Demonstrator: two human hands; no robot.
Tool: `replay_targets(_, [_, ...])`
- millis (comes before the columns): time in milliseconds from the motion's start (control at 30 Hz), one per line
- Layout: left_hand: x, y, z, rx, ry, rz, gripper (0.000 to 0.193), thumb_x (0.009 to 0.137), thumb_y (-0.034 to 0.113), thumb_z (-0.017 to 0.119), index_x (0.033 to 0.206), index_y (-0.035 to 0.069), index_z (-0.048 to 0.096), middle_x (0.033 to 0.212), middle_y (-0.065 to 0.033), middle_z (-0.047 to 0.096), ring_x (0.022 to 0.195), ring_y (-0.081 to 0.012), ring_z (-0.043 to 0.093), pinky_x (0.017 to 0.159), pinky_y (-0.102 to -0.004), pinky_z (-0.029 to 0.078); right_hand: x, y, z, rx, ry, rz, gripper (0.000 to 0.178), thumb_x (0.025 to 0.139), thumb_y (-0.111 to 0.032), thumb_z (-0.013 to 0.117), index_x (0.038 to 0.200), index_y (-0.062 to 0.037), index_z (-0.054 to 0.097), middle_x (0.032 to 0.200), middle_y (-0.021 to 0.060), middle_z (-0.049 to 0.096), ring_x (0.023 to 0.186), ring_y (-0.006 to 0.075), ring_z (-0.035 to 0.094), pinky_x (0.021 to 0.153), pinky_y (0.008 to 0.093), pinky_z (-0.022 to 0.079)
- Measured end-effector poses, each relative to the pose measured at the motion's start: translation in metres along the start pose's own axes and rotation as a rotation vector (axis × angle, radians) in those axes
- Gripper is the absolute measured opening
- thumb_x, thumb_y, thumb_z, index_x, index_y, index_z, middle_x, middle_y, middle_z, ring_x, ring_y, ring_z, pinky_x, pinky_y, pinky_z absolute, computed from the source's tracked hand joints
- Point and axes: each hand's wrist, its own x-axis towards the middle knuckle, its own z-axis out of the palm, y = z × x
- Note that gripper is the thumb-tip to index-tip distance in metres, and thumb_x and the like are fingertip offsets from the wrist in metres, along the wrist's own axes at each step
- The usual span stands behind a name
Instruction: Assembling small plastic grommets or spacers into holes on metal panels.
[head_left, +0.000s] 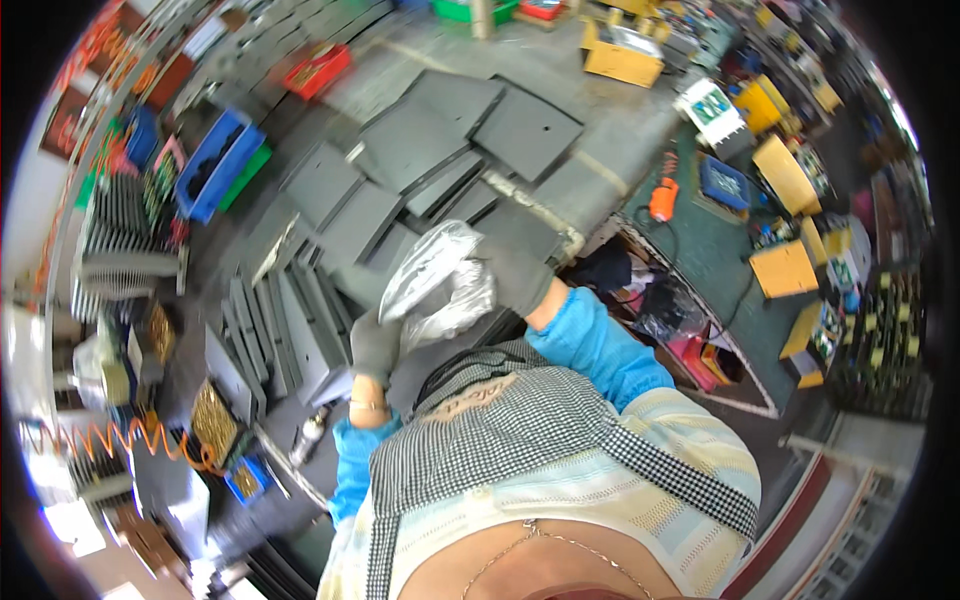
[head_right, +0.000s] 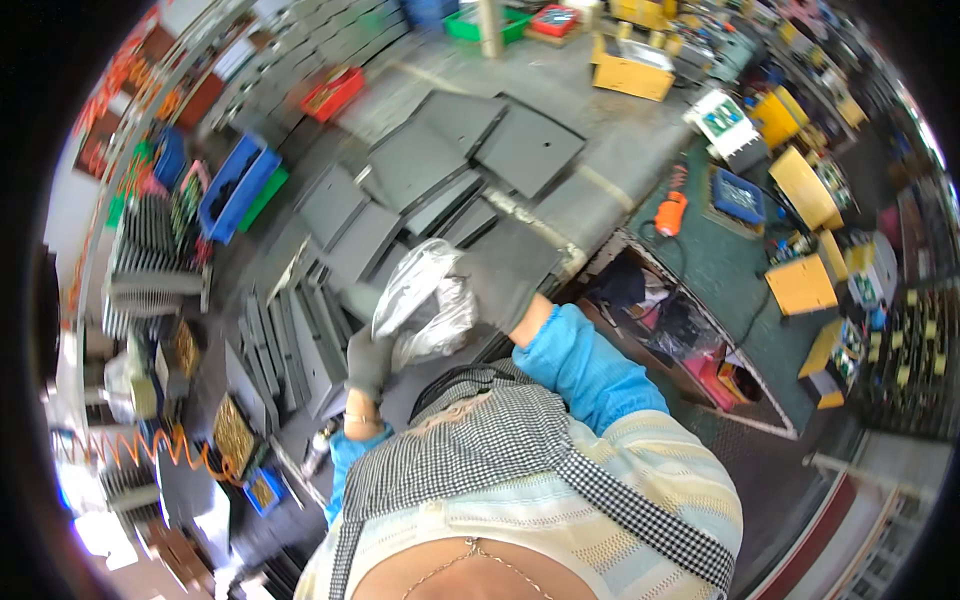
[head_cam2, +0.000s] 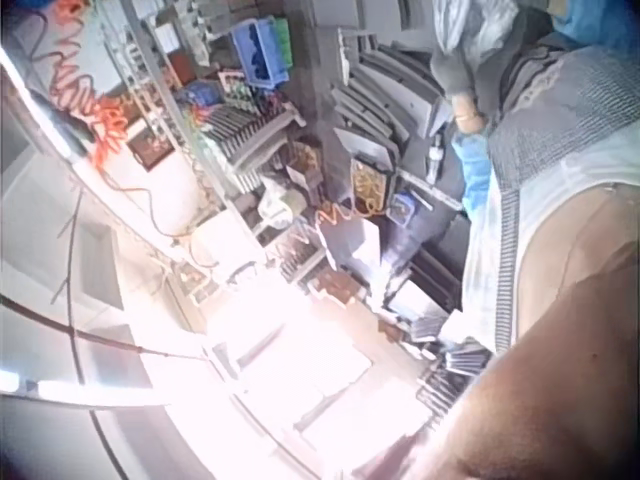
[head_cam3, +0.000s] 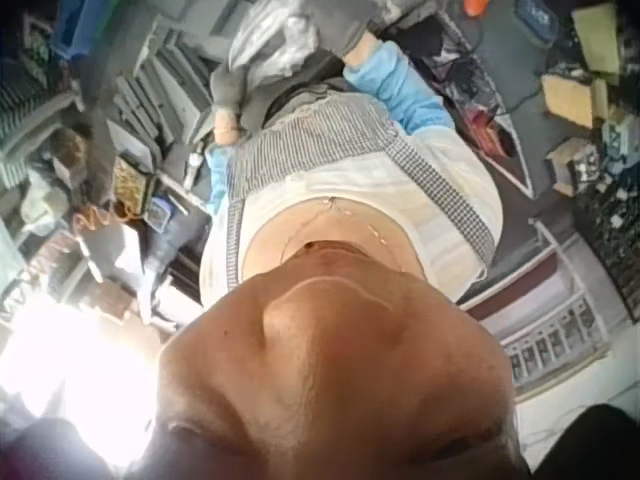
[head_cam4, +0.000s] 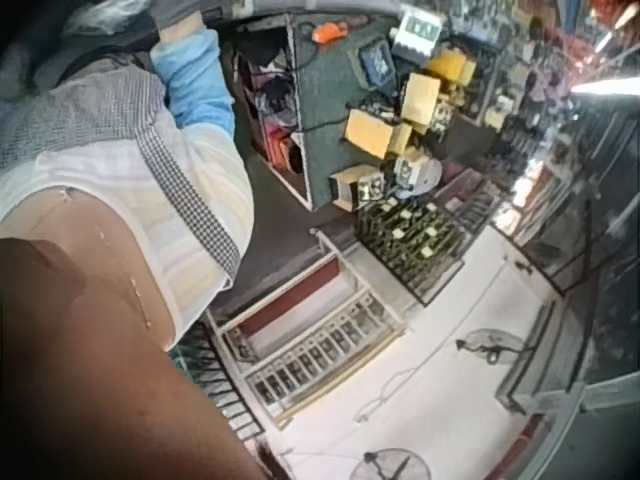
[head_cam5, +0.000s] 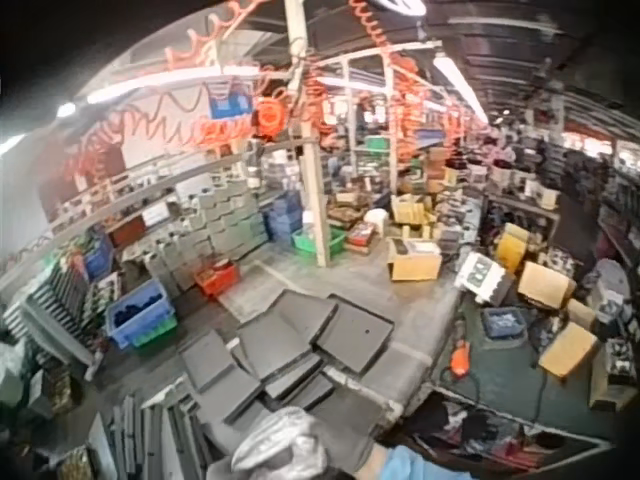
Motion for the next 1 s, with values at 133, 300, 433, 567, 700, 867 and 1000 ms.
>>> replay_targets(133, [0.002,-0.018,-0.019,0.143,-0.073,0.644,0.038,0.083,0.012,0.071,0.119,0.002,0.073,0.113,-0.0190,0.075,0.105,-0.0274,0.073,0.091,-0.0351,0.056,-0.022,-0.023,0.013,-0.569,-0.242,0.022,0.051,0.093,-0.023,0.065,0.134,0.0066,0.057,0.124,0.0156,0.068,0.113,0.0207,0.065,0.098,0.0345,0.052])
replay_targets(300, [-0.020,0.008,-0.013,-0.321,-0.018,0.306,0.035,0.080,0.009,0.079,0.112,-0.003,0.073,0.113,-0.0173,0.075,0.107,-0.0214,0.072,0.092,-0.0335,0.057,-0.021,-0.027,-0.007,-0.975,-0.127,-0.102,0.079,0.075,-0.031,0.079,0.141,0.0053,0.052,0.130,0.0199,0.065,0.121,0.0272,0.062,0.104,0.0374,0.048])
replay_targets(433, [-0.005,0.008,0.001,-0.836,-0.199,0.179,0.043,0.086,0.003,0.075,0.126,-0.006,0.062,0.121,-0.0164,0.072,0.106,-0.0216,0.071,0.095,-0.0347,0.058,-0.010,-0.005,-0.033,-1.817,0.056,-0.010,0.064,0.081,-0.023,0.075,0.137,0.0021,0.057,0.122,0.0277,0.067,0.116,0.0390,0.066,0.100,0.0413,0.050])
replay_targets(567, [0.009,-0.009,0.015,-1.286,-0.455,-0.058,0.053,0.092,0.013,0.070,0.138,-0.007,0.051,0.134,-0.0168,0.064,0.123,-0.0267,0.063,0.109,-0.0422,0.051,0.003,-0.008,-0.061,-1.734,0.331,0.035,0.050,0.087,-0.023,0.069,0.128,0.0042,0.063,0.115,0.0214,0.072,0.106,0.0339,0.070,0.093,0.0409,0.054])
replay_targets(700, [0.000,0.010,0.020,-1.195,-0.482,-0.207,0.066,0.084,0.014,0.078,0.141,-0.007,0.050,0.136,-0.0179,0.062,0.122,-0.0285,0.062,0.106,-0.0408,0.050,0.003,-0.012,-0.082,-0.624,0.278,0.075,0.036,0.095,-0.021,0.060,0.121,0.0027,0.067,0.111,0.0114,0.072,0.096,0.0234,0.070,0.087,0.0370,0.056])
replay_targets(867, [0.001,-0.007,0.045,-0.195,-0.132,0.012,0.067,0.078,0.019,0.074,0.140,0.004,0.053,0.119,-0.0240,0.069,0.112,-0.0383,0.068,0.099,-0.0414,0.052,0.010,-0.012,-0.050,-0.377,0.255,-0.047,0.034,0.095,-0.017,0.058,0.123,0.0018,0.066,0.114,0.0111,0.070,0.106,0.0199,0.066,0.095,0.0341,0.052])
replay_targets(1000, [-0.015,-0.014,0.056,-0.056,-0.034,-0.051,0.057,0.077,0.022,0.072,0.130,0.007,0.061,0.118,-0.0249,0.069,0.113,-0.0423,0.065,0.098,-0.0462,0.051,0.015,-0.021,-0.085,-0.772,0.081,-0.124,0.037,0.092,-0.021,0.066,0.124,-0.0011,0.066,0.111,0.0133,0.070,0.105,0.0235,0.066,0.097,0.0347,0.051])
